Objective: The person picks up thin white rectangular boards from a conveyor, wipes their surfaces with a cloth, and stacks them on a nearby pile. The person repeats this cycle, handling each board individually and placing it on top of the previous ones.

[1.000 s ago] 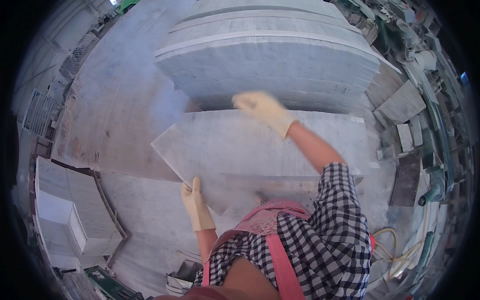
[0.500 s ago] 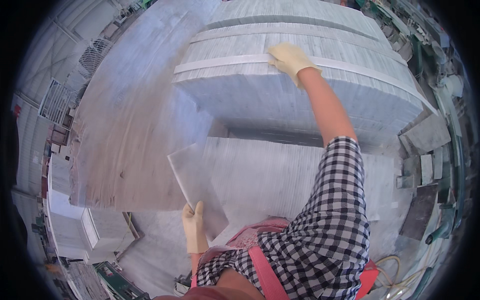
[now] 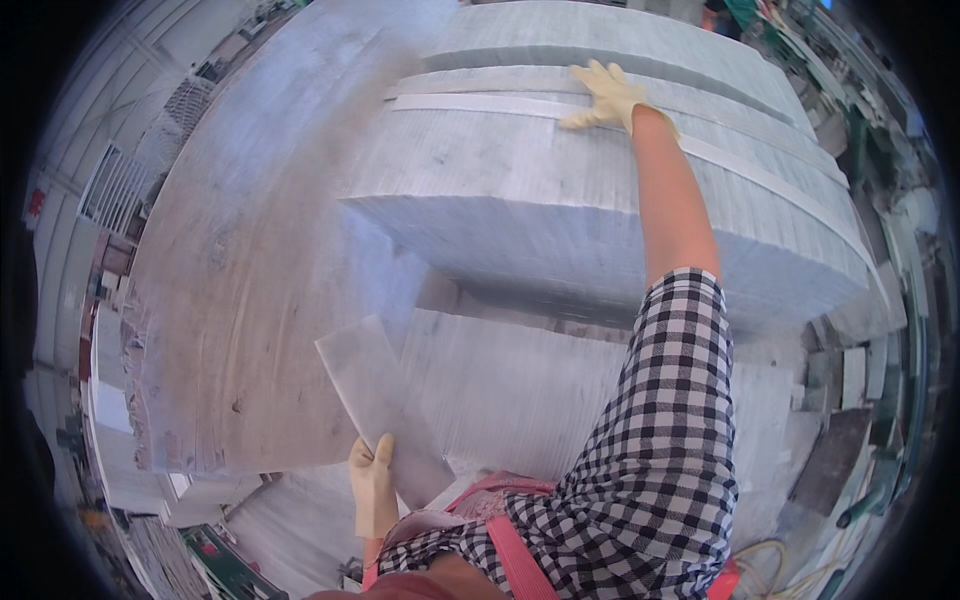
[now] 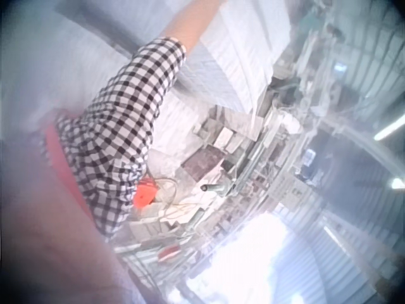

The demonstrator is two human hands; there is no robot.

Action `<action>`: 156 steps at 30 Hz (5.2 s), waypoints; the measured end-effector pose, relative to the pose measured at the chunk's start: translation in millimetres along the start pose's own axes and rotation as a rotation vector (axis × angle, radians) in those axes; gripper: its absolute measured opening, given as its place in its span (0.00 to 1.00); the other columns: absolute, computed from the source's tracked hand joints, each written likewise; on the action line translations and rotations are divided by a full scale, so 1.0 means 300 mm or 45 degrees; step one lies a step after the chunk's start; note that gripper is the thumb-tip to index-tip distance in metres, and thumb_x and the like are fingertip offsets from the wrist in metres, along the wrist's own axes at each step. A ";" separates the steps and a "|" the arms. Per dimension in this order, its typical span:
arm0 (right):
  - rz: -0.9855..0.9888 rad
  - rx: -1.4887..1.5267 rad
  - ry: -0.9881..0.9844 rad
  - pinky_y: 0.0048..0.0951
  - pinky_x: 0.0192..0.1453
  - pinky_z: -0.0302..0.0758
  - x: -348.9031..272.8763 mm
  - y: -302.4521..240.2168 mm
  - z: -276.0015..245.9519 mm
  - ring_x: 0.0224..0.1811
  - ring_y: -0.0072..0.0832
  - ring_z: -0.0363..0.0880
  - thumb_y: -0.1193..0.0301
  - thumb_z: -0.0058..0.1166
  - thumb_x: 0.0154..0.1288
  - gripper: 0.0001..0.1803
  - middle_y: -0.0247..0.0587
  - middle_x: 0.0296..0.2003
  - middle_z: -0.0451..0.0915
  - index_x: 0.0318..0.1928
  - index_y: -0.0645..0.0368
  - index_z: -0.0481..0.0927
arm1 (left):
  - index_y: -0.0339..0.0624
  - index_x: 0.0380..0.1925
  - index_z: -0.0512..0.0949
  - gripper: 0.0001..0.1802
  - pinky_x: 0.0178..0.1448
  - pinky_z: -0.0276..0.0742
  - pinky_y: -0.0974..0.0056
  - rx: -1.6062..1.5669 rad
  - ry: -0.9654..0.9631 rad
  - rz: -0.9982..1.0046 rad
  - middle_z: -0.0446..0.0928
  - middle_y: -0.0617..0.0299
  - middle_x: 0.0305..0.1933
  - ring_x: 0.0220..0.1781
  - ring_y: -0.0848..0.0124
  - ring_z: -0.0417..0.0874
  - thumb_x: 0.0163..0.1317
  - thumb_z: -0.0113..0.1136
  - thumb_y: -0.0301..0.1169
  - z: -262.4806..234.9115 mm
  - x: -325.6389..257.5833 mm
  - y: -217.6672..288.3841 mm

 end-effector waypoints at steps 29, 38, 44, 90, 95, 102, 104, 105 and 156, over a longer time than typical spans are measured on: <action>-0.239 -0.337 -0.103 0.52 0.54 0.77 -0.183 -0.137 0.052 0.47 0.58 0.81 0.62 0.56 0.58 0.17 0.62 0.42 0.82 0.40 0.63 0.83 | 0.35 0.45 0.81 0.14 0.43 0.77 0.66 0.295 -0.340 0.057 0.84 0.61 0.39 0.37 0.74 0.80 0.67 0.62 0.35 -0.051 0.123 -0.091; -0.065 -0.656 -0.086 0.53 0.49 0.79 -0.464 -0.322 -0.003 0.44 0.56 0.83 0.74 0.51 0.59 0.09 0.58 0.39 0.82 0.37 0.64 0.83 | 0.41 0.60 0.77 0.24 0.59 0.74 0.50 0.370 -0.734 0.463 0.81 0.44 0.54 0.56 0.48 0.81 0.71 0.51 0.43 -0.093 0.256 -0.105; -0.075 -0.739 -0.082 0.51 0.45 0.80 -0.722 -0.439 -0.070 0.39 0.55 0.83 0.74 0.52 0.59 0.07 0.55 0.36 0.81 0.35 0.60 0.82 | 0.46 0.66 0.72 0.27 0.65 0.71 0.53 0.345 -1.017 0.231 0.78 0.44 0.60 0.62 0.49 0.78 0.71 0.50 0.45 -0.099 0.251 -0.249; -0.064 0.169 -0.317 0.49 0.47 0.79 -1.565 -0.827 0.718 0.46 0.49 0.83 0.72 0.47 0.66 0.09 0.53 0.42 0.84 0.39 0.58 0.81 | 0.31 0.50 0.77 0.14 0.49 0.76 0.67 0.042 -0.059 0.138 0.82 0.60 0.44 0.43 0.75 0.80 0.69 0.61 0.29 -0.462 -0.085 -0.053; 0.172 0.641 -0.220 0.50 0.49 0.79 -1.590 -0.792 0.705 0.48 0.51 0.83 0.75 0.47 0.65 0.10 0.50 0.41 0.85 0.44 0.61 0.79 | 0.30 0.47 0.77 0.15 0.44 0.76 0.68 -0.080 -0.176 0.220 0.82 0.60 0.41 0.39 0.75 0.80 0.68 0.63 0.32 -0.462 -0.066 -0.078; 0.098 0.144 -0.484 0.51 0.50 0.79 -1.551 -0.918 0.573 0.48 0.52 0.84 0.73 0.48 0.66 0.10 0.57 0.44 0.84 0.44 0.60 0.80 | 0.29 0.50 0.78 0.18 0.50 0.78 0.66 0.027 -0.416 0.230 0.83 0.57 0.46 0.44 0.71 0.83 0.68 0.63 0.32 -0.424 -0.001 -0.039; 0.112 0.177 -0.518 0.52 0.49 0.79 -1.579 -0.930 0.517 0.47 0.52 0.85 0.73 0.47 0.66 0.10 0.58 0.43 0.85 0.42 0.60 0.80 | 0.30 0.48 0.78 0.15 0.45 0.76 0.68 0.044 -0.467 0.309 0.82 0.60 0.43 0.40 0.74 0.81 0.68 0.63 0.32 -0.419 -0.028 -0.010; 0.117 0.228 -0.630 0.52 0.48 0.79 -1.646 -0.961 0.506 0.46 0.52 0.85 0.73 0.47 0.66 0.10 0.58 0.42 0.85 0.42 0.60 0.81 | 0.31 0.47 0.78 0.14 0.42 0.75 0.69 0.145 -0.397 0.205 0.82 0.61 0.41 0.38 0.76 0.79 0.68 0.63 0.32 -0.450 -0.055 -0.025; -0.014 0.482 -0.395 0.42 0.71 0.68 -1.597 -1.198 0.537 0.65 0.48 0.75 0.60 0.56 0.68 0.26 0.52 0.61 0.79 0.64 0.57 0.76 | 0.36 0.59 0.77 0.26 0.69 0.70 0.56 0.383 -0.730 0.461 0.78 0.45 0.62 0.66 0.54 0.77 0.71 0.54 0.44 -0.485 0.045 -0.267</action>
Point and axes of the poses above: each hand's wrist, its own x-axis towards the middle knuckle, its own z-axis out of the palm, y = z × x, the point moved 6 cm from there along x, towards the middle knuckle
